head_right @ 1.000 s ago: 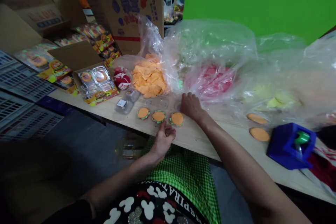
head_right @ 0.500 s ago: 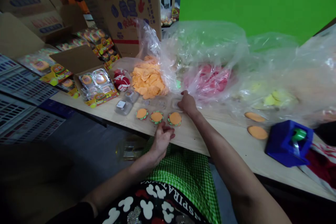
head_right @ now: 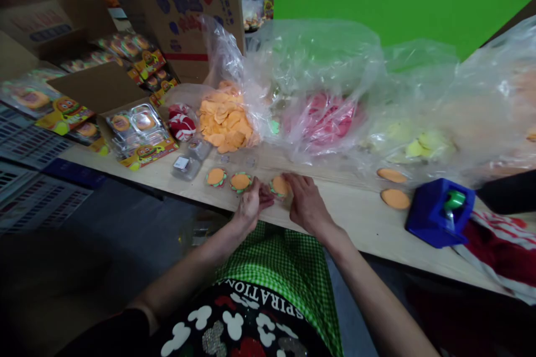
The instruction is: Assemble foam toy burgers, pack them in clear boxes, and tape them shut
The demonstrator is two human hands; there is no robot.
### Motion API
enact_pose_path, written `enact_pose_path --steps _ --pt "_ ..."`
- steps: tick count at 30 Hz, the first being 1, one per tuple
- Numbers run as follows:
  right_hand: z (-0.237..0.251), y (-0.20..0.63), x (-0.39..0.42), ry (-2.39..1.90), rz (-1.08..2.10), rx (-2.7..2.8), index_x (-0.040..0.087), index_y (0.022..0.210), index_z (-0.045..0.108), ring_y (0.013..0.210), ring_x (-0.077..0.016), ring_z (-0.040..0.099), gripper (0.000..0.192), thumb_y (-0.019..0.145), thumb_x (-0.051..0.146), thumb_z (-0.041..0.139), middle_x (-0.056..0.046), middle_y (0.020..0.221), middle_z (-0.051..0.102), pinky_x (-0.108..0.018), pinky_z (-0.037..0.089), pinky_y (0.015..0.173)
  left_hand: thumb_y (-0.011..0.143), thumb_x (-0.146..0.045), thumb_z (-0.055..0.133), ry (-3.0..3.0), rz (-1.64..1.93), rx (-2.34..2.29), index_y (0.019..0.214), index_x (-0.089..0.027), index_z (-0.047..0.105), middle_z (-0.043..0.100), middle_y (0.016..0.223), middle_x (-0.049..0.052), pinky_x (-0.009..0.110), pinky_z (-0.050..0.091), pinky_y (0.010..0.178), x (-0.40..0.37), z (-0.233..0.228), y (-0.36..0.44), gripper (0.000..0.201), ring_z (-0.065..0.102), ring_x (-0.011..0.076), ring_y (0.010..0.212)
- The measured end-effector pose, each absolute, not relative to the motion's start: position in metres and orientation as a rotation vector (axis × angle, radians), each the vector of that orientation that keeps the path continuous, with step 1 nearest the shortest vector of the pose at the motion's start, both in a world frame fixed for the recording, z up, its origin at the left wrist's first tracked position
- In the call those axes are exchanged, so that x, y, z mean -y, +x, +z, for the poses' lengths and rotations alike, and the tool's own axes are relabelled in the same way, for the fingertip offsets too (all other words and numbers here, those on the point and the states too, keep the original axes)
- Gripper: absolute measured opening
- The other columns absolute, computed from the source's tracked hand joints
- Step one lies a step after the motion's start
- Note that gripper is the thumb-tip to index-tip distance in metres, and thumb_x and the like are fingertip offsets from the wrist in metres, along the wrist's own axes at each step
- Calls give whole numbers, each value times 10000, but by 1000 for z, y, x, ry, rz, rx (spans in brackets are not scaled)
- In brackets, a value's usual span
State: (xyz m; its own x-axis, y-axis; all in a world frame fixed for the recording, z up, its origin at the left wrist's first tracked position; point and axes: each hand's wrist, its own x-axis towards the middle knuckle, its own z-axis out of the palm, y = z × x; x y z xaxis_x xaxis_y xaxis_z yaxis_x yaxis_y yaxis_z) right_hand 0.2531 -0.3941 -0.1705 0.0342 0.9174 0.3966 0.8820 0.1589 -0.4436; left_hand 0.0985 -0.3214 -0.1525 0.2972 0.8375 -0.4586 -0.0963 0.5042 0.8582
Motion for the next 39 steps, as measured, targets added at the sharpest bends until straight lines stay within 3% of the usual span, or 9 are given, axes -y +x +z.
enact_pose_path --steps 3,6,8,11,13,16,22,26,39 --pt "-187 242 410 -1586 215 1734 210 1471 434 1391 -320 405 842 661 -20 447 -163 1474 404 -546 433 1108 910 -626 580 993 741 -1118 812 -180 557 620 792 53 252 552 618 315 -153 106 457 635 153 725" --pt "-191 238 417 -1483 403 1579 261 1434 477 1426 -291 382 733 738 34 462 -122 1509 371 -516 423 1118 768 -514 800 1027 714 -1123 897 -191 500 620 897 57 266 551 576 313 -155 113 460 653 175 770" --pt "-187 240 419 -1490 504 1290 265 1344 522 1305 -277 499 528 828 151 513 -106 1418 471 -479 482 1032 640 -420 901 1002 683 -1093 957 -191 478 626 959 62 285 550 548 314 -154 114 576 660 187 752" --pt "-172 247 418 -1584 643 893 228 1074 568 908 -222 590 242 927 415 524 -47 1015 606 -388 503 814 558 -374 925 966 664 -860 1048 -181 523 650 991 44 293 560 602 317 -150 109 663 662 177 758" --pt "-158 251 417 -1628 758 898 223 878 527 764 -187 516 301 940 516 505 4 806 545 -339 442 735 571 -355 912 953 649 -682 1070 -172 575 659 963 20 278 559 678 321 -144 103 629 647 154 784" --pt "-139 251 415 -1600 831 999 222 775 457 734 -164 443 355 922 536 534 28 744 479 -299 376 695 612 -301 894 993 648 -573 1044 -163 615 653 903 -5 236 532 729 326 -136 96 532 617 119 785" --pt "-127 243 410 -1480 917 1024 225 752 446 709 -161 411 301 879 471 566 29 717 441 -279 345 643 584 -290 918 1007 585 -538 992 -162 614 667 853 -6 228 511 670 326 -127 88 524 602 113 717" --pt "-126 225 410 -1560 832 1003 238 765 422 686 -163 401 382 906 581 515 31 711 426 -285 352 625 563 -304 928 947 752 -651 947 -154 625 668 810 -11 225 512 655 325 -124 89 511 596 104 682" --pt "-134 213 398 -1466 720 963 238 725 444 677 -172 443 455 936 639 477 14 695 475 -302 388 638 674 -337 863 1086 945 -724 1016 -179 557 639 873 -11 219 517 695 331 -115 93 485 594 104 726"
